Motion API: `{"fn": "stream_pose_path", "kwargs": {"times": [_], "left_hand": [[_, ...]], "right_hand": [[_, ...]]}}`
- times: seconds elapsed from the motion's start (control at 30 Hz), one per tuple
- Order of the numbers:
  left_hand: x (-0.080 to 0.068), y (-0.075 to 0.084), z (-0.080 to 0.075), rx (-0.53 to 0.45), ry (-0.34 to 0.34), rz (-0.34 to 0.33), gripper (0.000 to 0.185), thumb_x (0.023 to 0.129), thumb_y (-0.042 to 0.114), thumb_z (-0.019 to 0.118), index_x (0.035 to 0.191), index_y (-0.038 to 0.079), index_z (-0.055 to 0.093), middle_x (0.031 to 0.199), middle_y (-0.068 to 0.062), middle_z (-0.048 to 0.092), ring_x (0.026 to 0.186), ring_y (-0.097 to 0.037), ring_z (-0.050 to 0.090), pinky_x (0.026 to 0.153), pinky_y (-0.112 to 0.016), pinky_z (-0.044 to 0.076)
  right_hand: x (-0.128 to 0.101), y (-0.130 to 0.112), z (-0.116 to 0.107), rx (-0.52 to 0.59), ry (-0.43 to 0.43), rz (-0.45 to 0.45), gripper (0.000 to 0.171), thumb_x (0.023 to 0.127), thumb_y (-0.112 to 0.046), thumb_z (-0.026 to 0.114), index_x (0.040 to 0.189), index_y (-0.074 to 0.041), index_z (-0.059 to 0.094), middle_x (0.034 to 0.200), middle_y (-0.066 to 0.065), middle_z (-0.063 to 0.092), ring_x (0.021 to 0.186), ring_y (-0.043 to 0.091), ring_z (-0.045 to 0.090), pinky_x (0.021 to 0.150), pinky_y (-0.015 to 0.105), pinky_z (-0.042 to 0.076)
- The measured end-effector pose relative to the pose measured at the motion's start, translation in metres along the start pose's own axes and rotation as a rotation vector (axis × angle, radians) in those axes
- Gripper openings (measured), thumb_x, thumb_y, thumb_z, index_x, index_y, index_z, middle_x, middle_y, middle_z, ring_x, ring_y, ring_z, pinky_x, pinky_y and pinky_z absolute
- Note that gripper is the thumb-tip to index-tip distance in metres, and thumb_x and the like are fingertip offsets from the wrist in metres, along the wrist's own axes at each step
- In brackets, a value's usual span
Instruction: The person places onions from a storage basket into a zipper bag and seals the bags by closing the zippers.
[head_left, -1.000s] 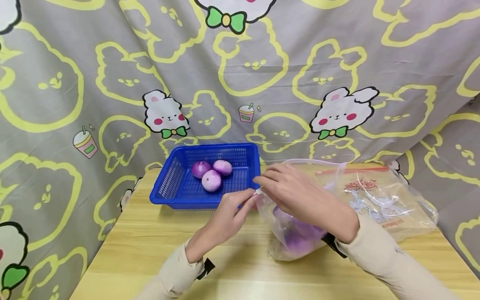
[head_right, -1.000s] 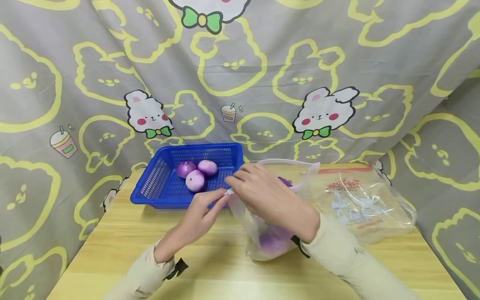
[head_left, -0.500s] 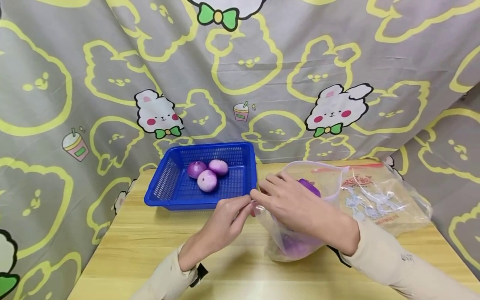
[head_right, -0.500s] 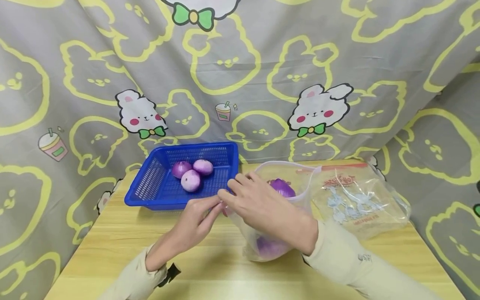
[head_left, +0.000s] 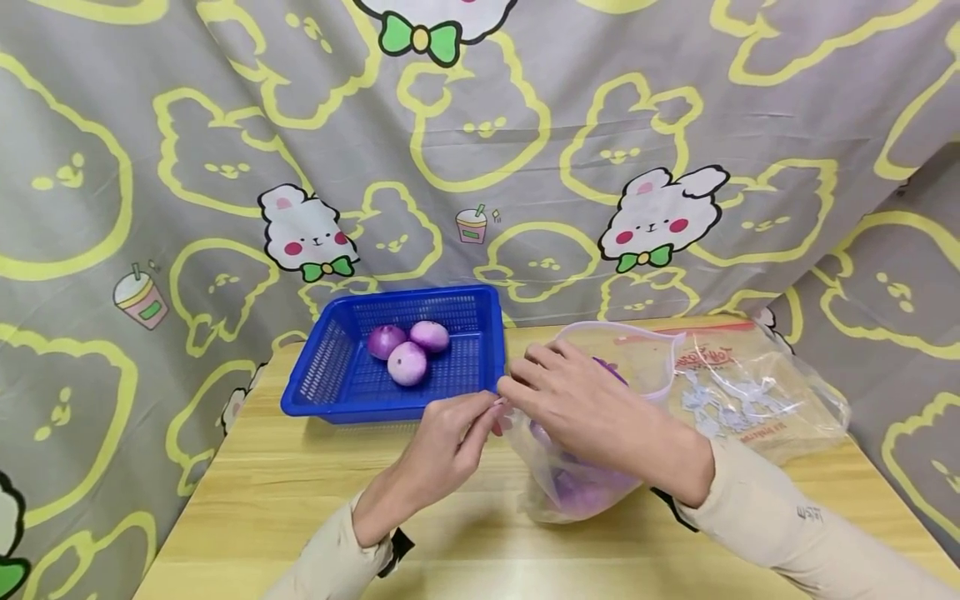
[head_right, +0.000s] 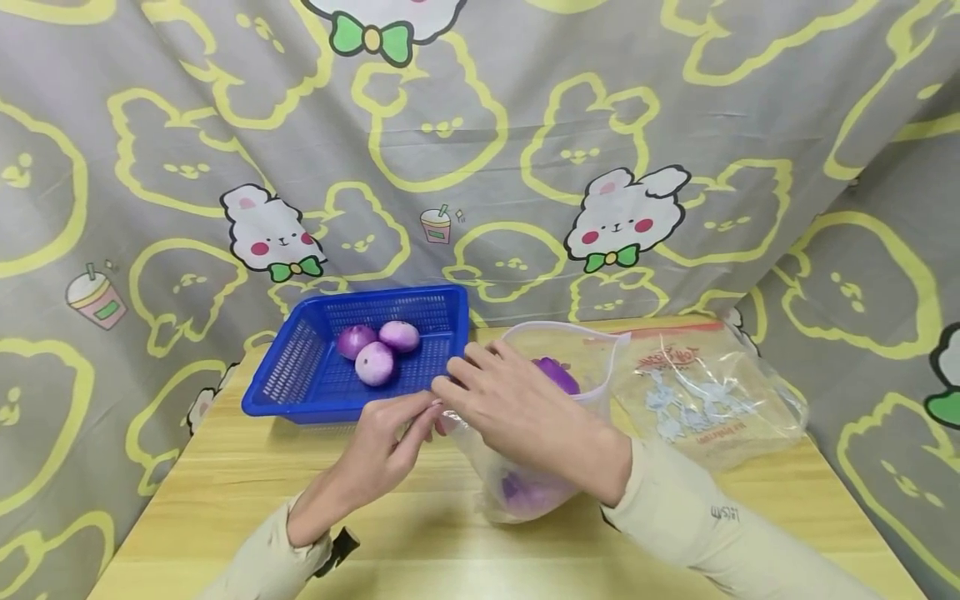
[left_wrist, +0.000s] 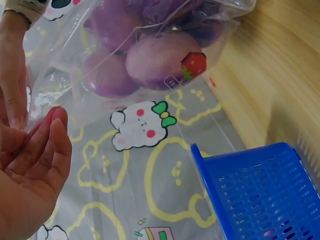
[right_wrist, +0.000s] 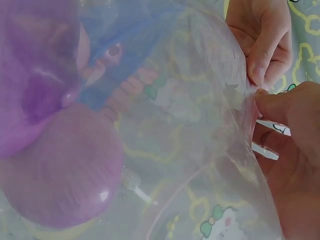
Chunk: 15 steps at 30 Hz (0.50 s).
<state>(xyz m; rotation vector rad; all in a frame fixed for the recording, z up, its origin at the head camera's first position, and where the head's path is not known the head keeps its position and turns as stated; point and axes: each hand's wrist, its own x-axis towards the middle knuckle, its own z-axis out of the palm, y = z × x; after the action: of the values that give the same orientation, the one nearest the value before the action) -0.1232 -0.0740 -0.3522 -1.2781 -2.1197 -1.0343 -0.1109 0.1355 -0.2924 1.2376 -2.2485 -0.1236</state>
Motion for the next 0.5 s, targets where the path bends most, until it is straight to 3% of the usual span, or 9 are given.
{"fn": "stream_pose_path", "kwargs": {"times": [0.5], "left_hand": [[-0.0043, -0.0029, -0.004, -0.02, 0.009, -0.012, 0.018, 0.098, -0.001, 0.054, 0.089, 0.008, 0.067, 0.073, 0.001, 0.064, 0.062, -0.003, 0.054, 0.058, -0.011, 0.045]], "right_hand": [[-0.0049, 0.0061, 0.0, 0.055, 0.015, 0.033, 0.031, 0.078, 0.008, 0.067, 0.096, -0.015, 0.057, 0.083, -0.005, 0.058, 0.081, 0.02, 0.049, 0.072, 0.033, 0.04]]}}
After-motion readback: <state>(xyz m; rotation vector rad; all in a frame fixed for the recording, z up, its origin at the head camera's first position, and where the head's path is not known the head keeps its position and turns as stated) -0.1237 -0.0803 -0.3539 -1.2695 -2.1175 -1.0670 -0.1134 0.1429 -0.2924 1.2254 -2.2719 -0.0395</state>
